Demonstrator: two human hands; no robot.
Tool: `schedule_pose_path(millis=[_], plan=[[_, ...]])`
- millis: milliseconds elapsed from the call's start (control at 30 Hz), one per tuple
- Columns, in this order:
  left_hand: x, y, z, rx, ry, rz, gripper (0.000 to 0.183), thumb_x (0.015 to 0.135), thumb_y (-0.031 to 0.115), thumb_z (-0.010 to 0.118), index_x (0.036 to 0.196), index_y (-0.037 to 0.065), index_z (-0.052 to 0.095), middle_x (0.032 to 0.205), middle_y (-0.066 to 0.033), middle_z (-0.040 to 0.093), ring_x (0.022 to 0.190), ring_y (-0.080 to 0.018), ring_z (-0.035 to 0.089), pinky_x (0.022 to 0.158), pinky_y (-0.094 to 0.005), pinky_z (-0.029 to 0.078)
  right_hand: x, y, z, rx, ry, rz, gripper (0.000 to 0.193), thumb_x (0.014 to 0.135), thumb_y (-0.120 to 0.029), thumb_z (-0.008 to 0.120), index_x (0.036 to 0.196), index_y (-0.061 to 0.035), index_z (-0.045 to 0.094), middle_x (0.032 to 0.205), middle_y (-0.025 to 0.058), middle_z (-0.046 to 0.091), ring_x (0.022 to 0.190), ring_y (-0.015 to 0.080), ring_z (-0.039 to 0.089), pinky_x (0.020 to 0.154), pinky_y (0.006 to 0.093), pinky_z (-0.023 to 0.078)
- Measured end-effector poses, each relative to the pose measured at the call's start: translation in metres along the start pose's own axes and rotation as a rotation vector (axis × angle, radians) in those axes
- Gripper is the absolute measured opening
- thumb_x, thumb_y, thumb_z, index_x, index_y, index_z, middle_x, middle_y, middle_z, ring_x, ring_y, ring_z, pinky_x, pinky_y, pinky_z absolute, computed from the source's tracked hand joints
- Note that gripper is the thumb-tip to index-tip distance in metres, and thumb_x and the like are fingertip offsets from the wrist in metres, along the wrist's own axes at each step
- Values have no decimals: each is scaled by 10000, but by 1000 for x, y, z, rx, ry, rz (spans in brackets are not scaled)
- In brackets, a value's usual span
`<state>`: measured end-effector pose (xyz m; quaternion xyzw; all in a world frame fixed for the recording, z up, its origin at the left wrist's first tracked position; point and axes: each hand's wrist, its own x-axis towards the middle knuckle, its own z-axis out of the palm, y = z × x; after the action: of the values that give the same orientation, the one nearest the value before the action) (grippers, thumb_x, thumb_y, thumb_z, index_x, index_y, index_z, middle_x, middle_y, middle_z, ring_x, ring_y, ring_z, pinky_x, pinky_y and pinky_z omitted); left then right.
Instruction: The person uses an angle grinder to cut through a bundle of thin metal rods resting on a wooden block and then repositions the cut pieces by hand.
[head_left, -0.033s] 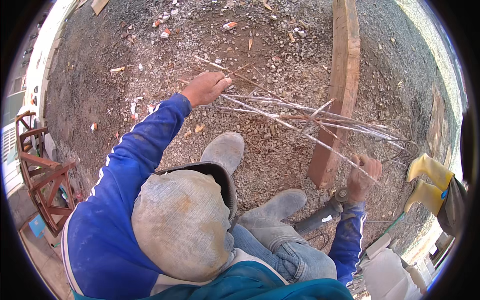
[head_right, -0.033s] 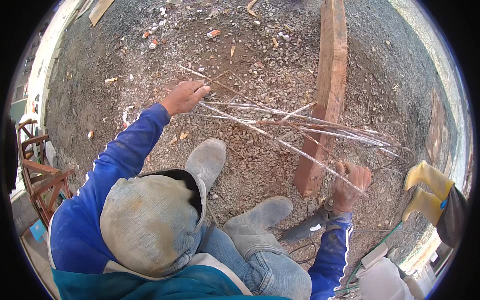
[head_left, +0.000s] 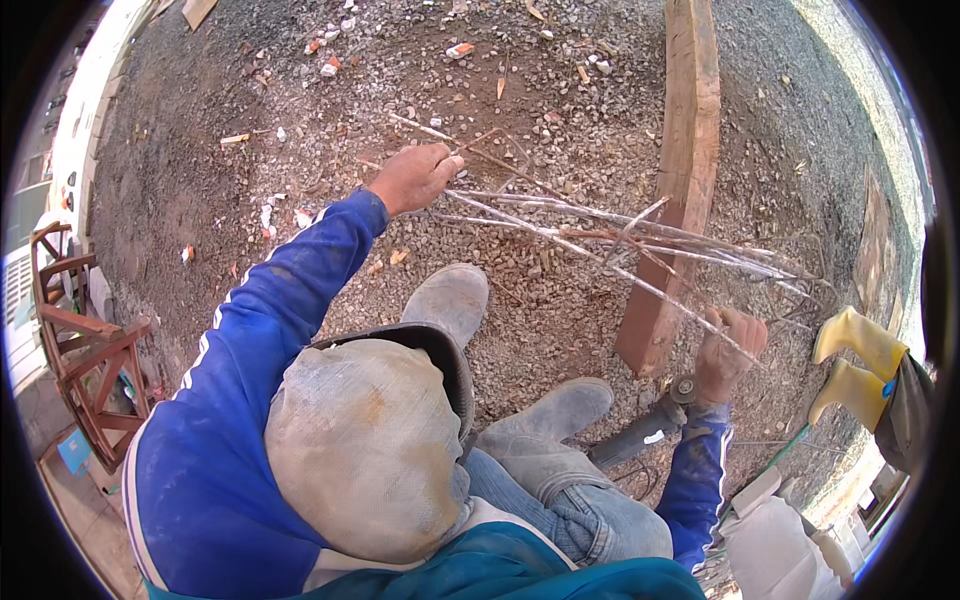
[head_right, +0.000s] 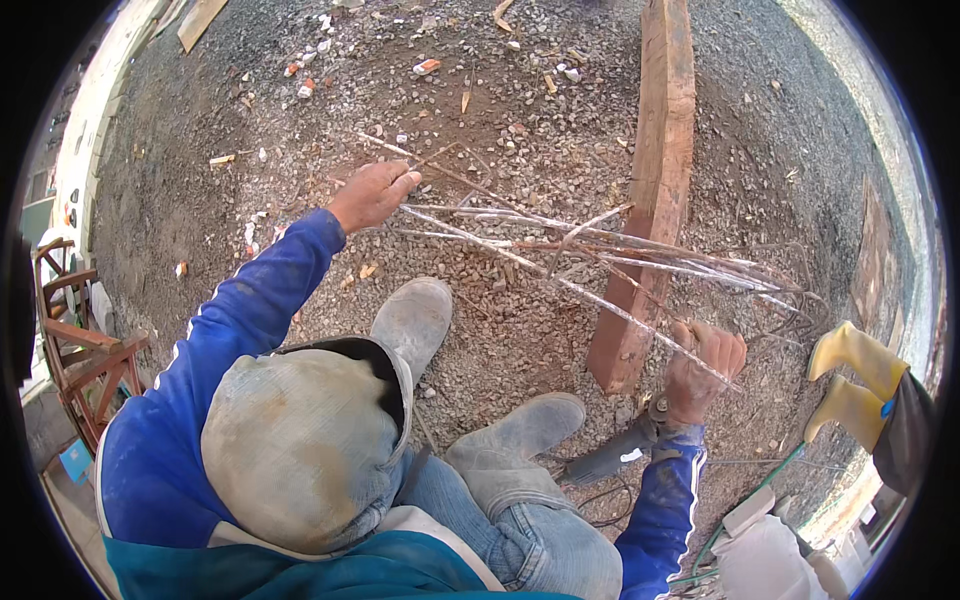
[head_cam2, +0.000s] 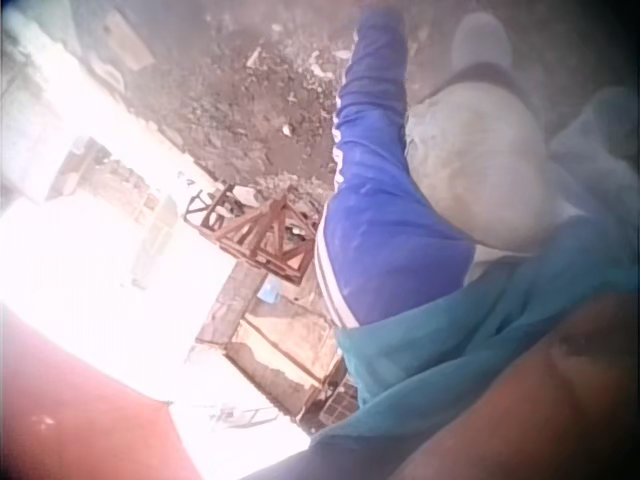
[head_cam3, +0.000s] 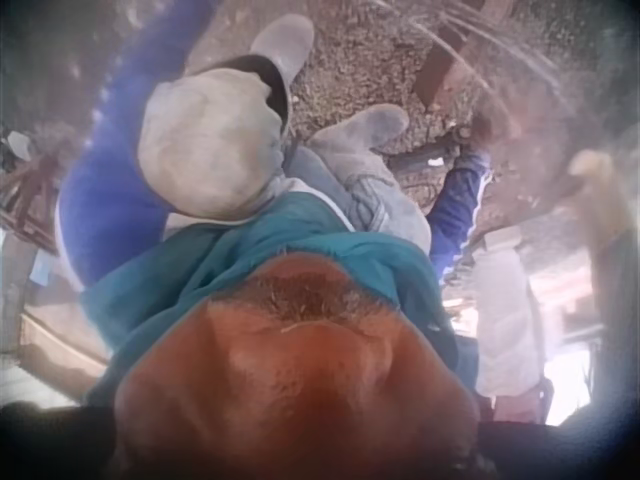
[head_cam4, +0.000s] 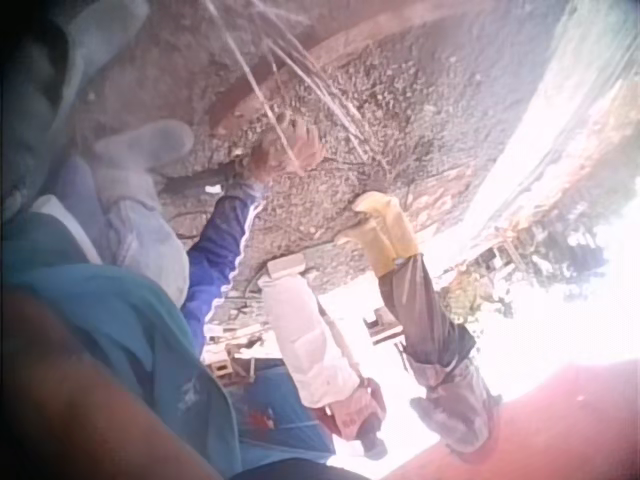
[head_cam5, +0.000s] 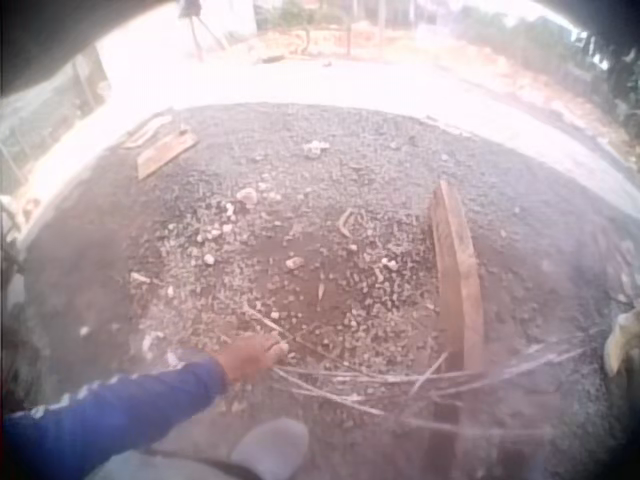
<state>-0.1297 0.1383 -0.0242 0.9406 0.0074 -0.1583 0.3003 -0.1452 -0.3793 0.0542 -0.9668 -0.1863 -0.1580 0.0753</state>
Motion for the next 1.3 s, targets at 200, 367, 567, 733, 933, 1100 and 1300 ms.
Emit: schedule_pose_path(millis=[200,367,567,733,933,1100,1300], plan=[[-25,11,14,-45,274,-74,345,1013,363,506,904,61,632,778,-181,621,753,-393,616,685,-485,458,-23,-8,-6,-3,190,219,533,878,-232,777,1314,-30,546,1361,222,495,1288,390,477,1087,513,387],[-13,45,6,-217,344,-190,500,1014,454,524,683,88,608,635,-101,590,611,-287,575,592,-405,424,-87,7,8,27,137,555,631,968,-295,670,1446,25,411,1449,253,421,1344,396,431,1124,497,353],[-13,74,-7,-897,401,-414,638,1025,538,499,539,125,511,507,25,442,467,-94,427,464,-282,322,-115,3,6,425,137,1090,712,1007,-363,605,1492,75,324,1526,260,348,1426,350,360,1161,426,322],[13,132,-30,-1026,513,-253,598,1037,533,475,607,121,530,545,9,480,463,-95,431,447,-266,330,-154,12,-5,275,164,1190,727,992,-399,606,1488,66,348,1496,254,390,1405,341,376,1159,426,312],[13,113,17,-937,265,-44,619,1067,546,335,910,28,635,805,-79,601,810,-225,593,804,-367,477,-223,1,6,176,163,1593,738,976,-485,600,1440,59,415,1411,226,463,1289,335,474,1101,422,359],[-6,83,8,-415,107,214,650,1060,541,326,1231,-14,616,1157,-221,627,1100,-368,597,998,-411,439,-280,-6,1,546,90,1630,650,944,-517,643,1242,55,561,1174,141,553,1043,239,522,924,375,419],[-18,39,-8,-112,34,139,597,1043,514,393,1312,18,587,1245,-223,628,1192,-379,578,1039,-433,426,-272,-15,2,730,-46,1534,530,867,-493,739,996,15,655,896,35,588,800,148,511,710,326,446]])
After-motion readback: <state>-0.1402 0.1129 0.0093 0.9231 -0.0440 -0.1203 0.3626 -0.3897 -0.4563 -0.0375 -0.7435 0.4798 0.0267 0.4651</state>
